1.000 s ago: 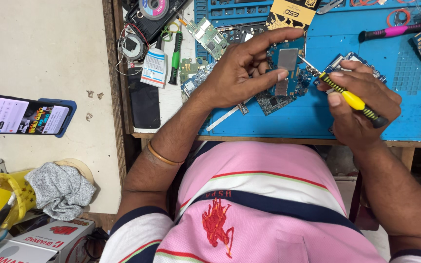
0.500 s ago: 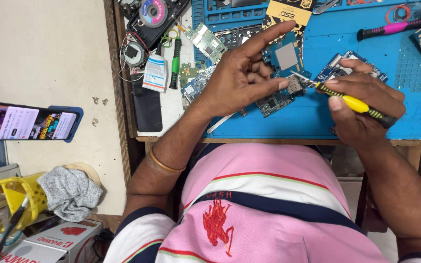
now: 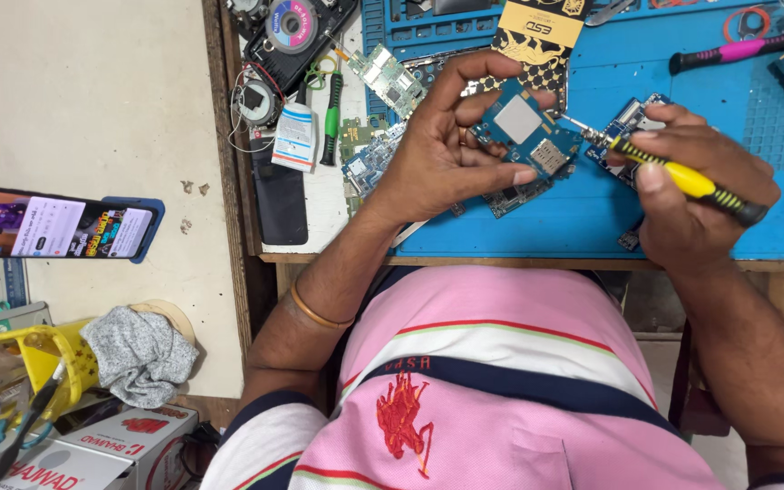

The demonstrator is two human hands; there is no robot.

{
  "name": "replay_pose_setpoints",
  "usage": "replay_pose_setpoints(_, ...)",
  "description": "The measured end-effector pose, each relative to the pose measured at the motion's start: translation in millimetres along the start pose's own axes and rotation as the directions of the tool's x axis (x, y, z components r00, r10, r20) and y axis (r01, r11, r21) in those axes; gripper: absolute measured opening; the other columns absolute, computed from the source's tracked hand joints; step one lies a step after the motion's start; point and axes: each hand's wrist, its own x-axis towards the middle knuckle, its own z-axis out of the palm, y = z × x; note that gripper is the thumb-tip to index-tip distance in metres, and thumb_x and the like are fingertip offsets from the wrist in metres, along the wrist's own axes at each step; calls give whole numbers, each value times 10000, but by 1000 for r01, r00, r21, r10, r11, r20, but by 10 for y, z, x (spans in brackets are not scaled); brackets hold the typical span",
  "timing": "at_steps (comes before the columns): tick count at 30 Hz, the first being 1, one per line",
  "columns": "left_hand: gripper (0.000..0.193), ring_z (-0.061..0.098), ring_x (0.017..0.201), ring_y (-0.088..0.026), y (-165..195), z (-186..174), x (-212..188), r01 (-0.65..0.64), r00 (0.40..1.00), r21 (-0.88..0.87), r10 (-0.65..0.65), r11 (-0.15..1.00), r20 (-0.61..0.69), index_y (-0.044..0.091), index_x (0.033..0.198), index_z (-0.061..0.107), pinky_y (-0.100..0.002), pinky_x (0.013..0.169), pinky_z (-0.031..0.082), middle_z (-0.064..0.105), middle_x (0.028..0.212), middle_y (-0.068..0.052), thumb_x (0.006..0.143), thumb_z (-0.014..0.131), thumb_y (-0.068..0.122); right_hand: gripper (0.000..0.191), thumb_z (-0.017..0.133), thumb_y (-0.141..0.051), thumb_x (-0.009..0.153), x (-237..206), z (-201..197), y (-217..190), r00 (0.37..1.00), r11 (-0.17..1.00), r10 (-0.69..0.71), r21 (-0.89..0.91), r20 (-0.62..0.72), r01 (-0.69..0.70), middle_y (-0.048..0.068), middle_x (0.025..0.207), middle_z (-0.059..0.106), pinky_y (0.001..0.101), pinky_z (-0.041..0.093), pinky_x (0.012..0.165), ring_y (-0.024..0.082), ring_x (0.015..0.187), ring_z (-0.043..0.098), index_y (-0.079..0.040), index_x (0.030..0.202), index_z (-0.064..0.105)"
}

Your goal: The person holds a blue circuit board on a repair mat and uses a yellow-handled screwdriver to unscrew and pry components from it, repositioning the board repeatedly to work on different edges. They set the board down and pick it back up while continuing to work on it with the screwdriver.

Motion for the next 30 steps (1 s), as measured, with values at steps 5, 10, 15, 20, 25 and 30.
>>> replay_pose_setpoints(5, 798, 712, 1082, -68, -126, 18, -20, -127, 992, 265, 120, 956, 40, 172, 1446, 385, -183, 807, 622, 699, 1360, -68, 904, 942, -9, 186, 669, -179, 1029, -48, 15, -25, 991, 991, -63, -111, 119, 76, 162, 958, 735, 440, 542, 1085, 226, 895, 736, 1, 1073, 692)
replay_pose_setpoints(10, 842, 711, 1066, -50, -125, -4, -30, -193, 981, 321, 174, 927, 87, 205, 1498, 385, -198, 825, 634, 682, 1353, -37, 897, 962, 81, 211, 682, -213, 1043, -60, 32, 7, 985, 991, -92, -85, 144, 105, 161, 964, 732, 439, 571, 1041, 214, 879, 731, -12, 1101, 708)
replay_pose_setpoints(15, 765, 769, 953, -54, -57, 22, -43, -178, 983, 519, 173, 836, 58, 209, 1480, 540, -226, 863, 683, 706, 1316, 8, 859, 986, 213, 208, 669, -208, 1041, -37, 58, 2, 983, 990, -122, -54, 136, 130, 152, 946, 728, 446, 580, 1011, 240, 933, 740, -7, 1092, 682)
replay_pose_setpoints(20, 787, 752, 930, -56, -46, 42, -33, -210, 977, 567, 199, 797, 81, 212, 1478, 560, -246, 884, 686, 689, 1323, -3, 828, 1002, 250, 208, 685, -201, 1039, -60, 70, 6, 986, 992, -99, -63, 135, 108, 161, 978, 731, 440, 569, 1019, 249, 941, 735, -3, 1103, 686)
replay_pose_setpoints(25, 789, 771, 918, -61, -67, 20, -43, -138, 990, 532, 131, 835, 52, 205, 1493, 560, -230, 846, 692, 718, 1279, 8, 833, 991, 227, 186, 694, -207, 1002, -68, 36, 32, 970, 991, -130, -14, 207, 136, 135, 946, 735, 446, 569, 1012, 223, 900, 743, -34, 1069, 696)
replay_pose_setpoints(30, 733, 772, 1106, -105, -123, -6, -20, -202, 979, 545, 188, 814, 83, 190, 1436, 550, -261, 939, 687, 670, 1395, -2, 840, 977, 180, 183, 694, -207, 989, -76, 47, 29, 967, 991, -132, 12, 217, 133, 134, 951, 736, 449, 567, 1011, 231, 934, 744, -44, 1073, 695)
